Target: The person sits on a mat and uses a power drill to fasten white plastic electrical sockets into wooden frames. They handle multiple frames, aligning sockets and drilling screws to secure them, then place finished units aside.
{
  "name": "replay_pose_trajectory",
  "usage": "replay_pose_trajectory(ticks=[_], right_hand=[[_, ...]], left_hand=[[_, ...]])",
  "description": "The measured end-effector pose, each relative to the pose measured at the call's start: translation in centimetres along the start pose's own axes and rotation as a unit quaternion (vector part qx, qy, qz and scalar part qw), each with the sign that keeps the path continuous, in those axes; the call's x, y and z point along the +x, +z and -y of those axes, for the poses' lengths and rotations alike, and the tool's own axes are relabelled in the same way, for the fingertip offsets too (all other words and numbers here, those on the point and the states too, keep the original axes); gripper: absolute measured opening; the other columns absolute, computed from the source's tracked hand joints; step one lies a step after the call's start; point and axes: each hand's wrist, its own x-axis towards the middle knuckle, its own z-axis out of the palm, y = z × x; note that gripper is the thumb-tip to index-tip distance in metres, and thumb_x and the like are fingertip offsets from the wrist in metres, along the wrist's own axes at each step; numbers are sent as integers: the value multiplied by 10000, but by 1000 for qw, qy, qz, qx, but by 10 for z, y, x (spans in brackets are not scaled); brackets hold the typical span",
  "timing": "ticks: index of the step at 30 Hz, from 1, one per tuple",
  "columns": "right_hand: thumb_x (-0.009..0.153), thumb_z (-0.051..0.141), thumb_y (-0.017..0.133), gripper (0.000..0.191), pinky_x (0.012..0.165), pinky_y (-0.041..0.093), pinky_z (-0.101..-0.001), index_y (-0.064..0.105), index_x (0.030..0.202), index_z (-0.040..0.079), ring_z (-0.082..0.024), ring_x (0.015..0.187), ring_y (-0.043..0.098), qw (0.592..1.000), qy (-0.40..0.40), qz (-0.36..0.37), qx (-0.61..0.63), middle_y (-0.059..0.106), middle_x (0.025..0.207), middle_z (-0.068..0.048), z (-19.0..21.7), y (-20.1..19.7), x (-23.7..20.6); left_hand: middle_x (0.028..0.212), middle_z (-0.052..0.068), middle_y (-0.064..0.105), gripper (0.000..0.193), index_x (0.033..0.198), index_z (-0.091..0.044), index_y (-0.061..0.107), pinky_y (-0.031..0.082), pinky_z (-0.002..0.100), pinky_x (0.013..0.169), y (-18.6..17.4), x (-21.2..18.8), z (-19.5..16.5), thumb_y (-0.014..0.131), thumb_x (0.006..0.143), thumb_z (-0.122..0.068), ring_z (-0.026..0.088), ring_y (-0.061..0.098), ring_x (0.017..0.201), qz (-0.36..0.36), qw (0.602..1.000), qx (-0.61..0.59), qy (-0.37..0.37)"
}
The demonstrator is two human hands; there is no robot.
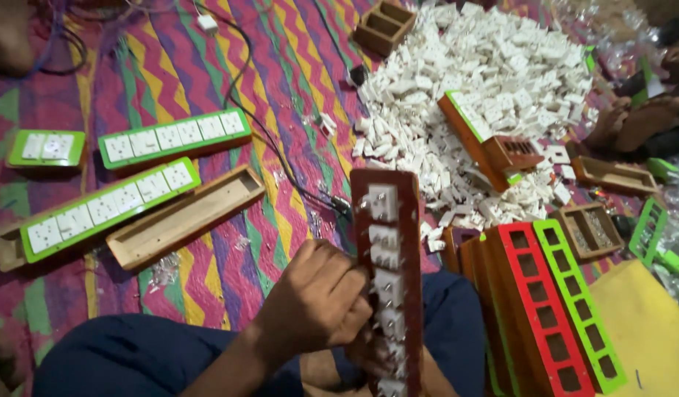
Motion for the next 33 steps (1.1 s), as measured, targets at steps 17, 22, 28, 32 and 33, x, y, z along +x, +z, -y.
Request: replay_pose_trajectory(ticks=[17, 22, 28, 32, 33], right_hand=[[1072, 289, 589, 407, 723, 535, -438, 623, 1316, -35, -317, 770, 750, 987, 94, -50, -121, 730, 960, -147, 75, 18, -22], [1065, 298, 599, 408, 706, 531, -432, 631, 1313, -25, -309, 747, 753, 907, 170, -158, -351, 738, 939, -136, 138, 49, -8], [1033, 389, 554, 457, 521, 450, -337, 673, 1012, -52, -199, 526, 549, 837, -39, -344, -425, 649, 701, -100, 101, 68, 6], [949, 388, 491, 445, 352, 392, -322, 651, 694, 61, -170, 373, 481, 581, -159, -631, -489, 552, 477, -26, 79, 67, 25], [1003, 345, 526, 448, 395, 361, -309, 624, 685, 46, -138, 425, 450, 505, -155, -606, -595, 541, 527, -12, 74, 65, 29]], left_hand=[[900, 183, 641, 218, 893, -18, 616, 515, 510, 757, 42, -41, 79, 640, 959, -224, 388, 640, 875, 128, 951, 49, -276], [1017, 175, 700, 277, 1016, -73, 720, 539, 484, 844, 44, -48, 109, 695, 947, -340, 373, 691, 985, 323, 826, 47, -459], [1058, 188, 707, 302, 999, -41, 738, 533, 486, 836, 51, -50, 120, 778, 846, -298, 371, 682, 1014, 324, 829, 112, -442], [1065, 111, 763, 336, 1089, -68, 749, 581, 380, 861, 57, -49, 111, 715, 981, -384, 248, 729, 980, 113, 917, -87, -373], [1117, 100, 748, 373, 1175, -55, 715, 565, 363, 879, 59, -48, 107, 678, 1006, -385, 221, 700, 1002, 89, 897, -203, -381]])
